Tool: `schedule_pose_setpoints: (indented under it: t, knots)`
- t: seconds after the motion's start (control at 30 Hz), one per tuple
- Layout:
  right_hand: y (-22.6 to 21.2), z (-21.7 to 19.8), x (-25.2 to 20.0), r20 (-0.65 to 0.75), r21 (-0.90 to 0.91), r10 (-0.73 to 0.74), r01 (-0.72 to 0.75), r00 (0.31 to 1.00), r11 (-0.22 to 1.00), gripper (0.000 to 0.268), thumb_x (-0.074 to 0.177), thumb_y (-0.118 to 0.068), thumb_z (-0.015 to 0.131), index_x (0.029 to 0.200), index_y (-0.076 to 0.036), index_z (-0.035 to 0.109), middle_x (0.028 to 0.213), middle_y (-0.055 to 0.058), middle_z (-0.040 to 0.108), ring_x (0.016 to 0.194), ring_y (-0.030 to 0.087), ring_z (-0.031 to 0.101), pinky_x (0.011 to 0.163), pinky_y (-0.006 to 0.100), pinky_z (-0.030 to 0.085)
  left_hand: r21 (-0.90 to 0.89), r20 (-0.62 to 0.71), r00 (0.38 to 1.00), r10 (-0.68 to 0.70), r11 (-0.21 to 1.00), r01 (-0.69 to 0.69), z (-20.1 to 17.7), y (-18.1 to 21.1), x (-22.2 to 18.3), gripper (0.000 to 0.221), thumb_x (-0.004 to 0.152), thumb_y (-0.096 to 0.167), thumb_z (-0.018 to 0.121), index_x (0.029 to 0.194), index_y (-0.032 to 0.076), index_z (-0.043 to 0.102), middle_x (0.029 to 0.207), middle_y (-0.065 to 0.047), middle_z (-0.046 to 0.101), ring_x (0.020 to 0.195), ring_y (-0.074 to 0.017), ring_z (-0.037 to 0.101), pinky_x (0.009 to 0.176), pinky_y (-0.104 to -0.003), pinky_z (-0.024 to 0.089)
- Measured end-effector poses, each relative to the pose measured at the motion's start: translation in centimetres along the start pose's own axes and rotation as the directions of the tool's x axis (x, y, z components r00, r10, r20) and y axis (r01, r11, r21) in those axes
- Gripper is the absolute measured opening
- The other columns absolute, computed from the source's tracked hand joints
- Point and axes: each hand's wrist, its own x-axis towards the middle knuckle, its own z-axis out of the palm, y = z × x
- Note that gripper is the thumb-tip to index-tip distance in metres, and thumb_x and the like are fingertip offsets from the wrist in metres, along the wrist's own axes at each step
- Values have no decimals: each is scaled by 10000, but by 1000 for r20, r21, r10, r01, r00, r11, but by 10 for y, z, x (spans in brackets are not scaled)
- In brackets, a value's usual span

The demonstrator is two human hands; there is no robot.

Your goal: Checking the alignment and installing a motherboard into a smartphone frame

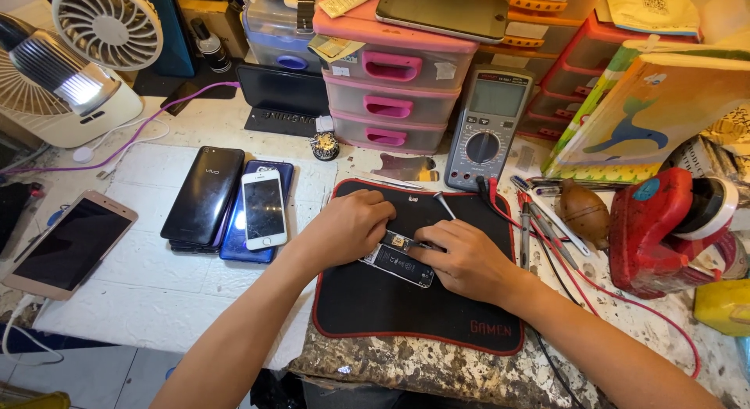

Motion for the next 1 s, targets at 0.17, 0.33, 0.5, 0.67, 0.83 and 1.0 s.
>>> schedule_pose_setpoints:
  t: [0.17,0.33,0.5,0.67,0.83,1.0]
  knots:
    - [-1,-1,-1,1,51,52,-52,999,997,207,904,27,620,969,-108,763,984,57,676,824,232,649,727,343,517,-47,24,1000,0,999,1,-5,5,-3,211,917,123,655,1051,4,767,884,-175,716,829,-307,698,724,-379,605]
    - [0,0,-2,-49,148,147,-139,988,979,233,917,52,594,948,-95,772,967,60,677,833,256,668,745,342,529,-78,198,979,45,997,-30,-20,13,-7,660,711,459,884,1157,-2,729,1072,-215,676,1041,-368,640,934,-462,555]
    - [4,1,-1,-136,208,256,-225,957,952,252,926,45,577,1076,-49,757,942,71,695,805,244,685,747,326,544,25,334,939,-74,997,70,-21,21,-7,724,690,422,911,1249,13,700,1114,-159,634,1115,-324,583,1027,-492,489]
    - [9,-5,-2,-235,463,461,-318,856,827,269,987,-68,520,1132,-11,739,917,119,723,806,255,711,752,353,579,-10,286,958,-12,1000,16,-11,14,-8,595,717,296,861,1201,5,674,1016,-160,645,1001,-332,633,864,-449,552]
    - [34,4,-21,-273,738,618,-252,737,626,410,1074,-176,342,1167,84,646,890,190,679,791,242,664,750,367,578,-212,211,976,-50,973,96,-22,21,-7,463,722,186,856,1090,-26,672,911,-218,704,856,-400,717,707,-457,613]
    - [40,11,-23,-259,875,702,-148,663,462,567,1110,-362,277,1151,94,612,855,200,663,723,210,656,656,315,579,-617,29,988,-151,775,137,-30,31,-3,371,719,96,857,1037,-14,699,866,-243,726,814,-387,743,647,-432,629]
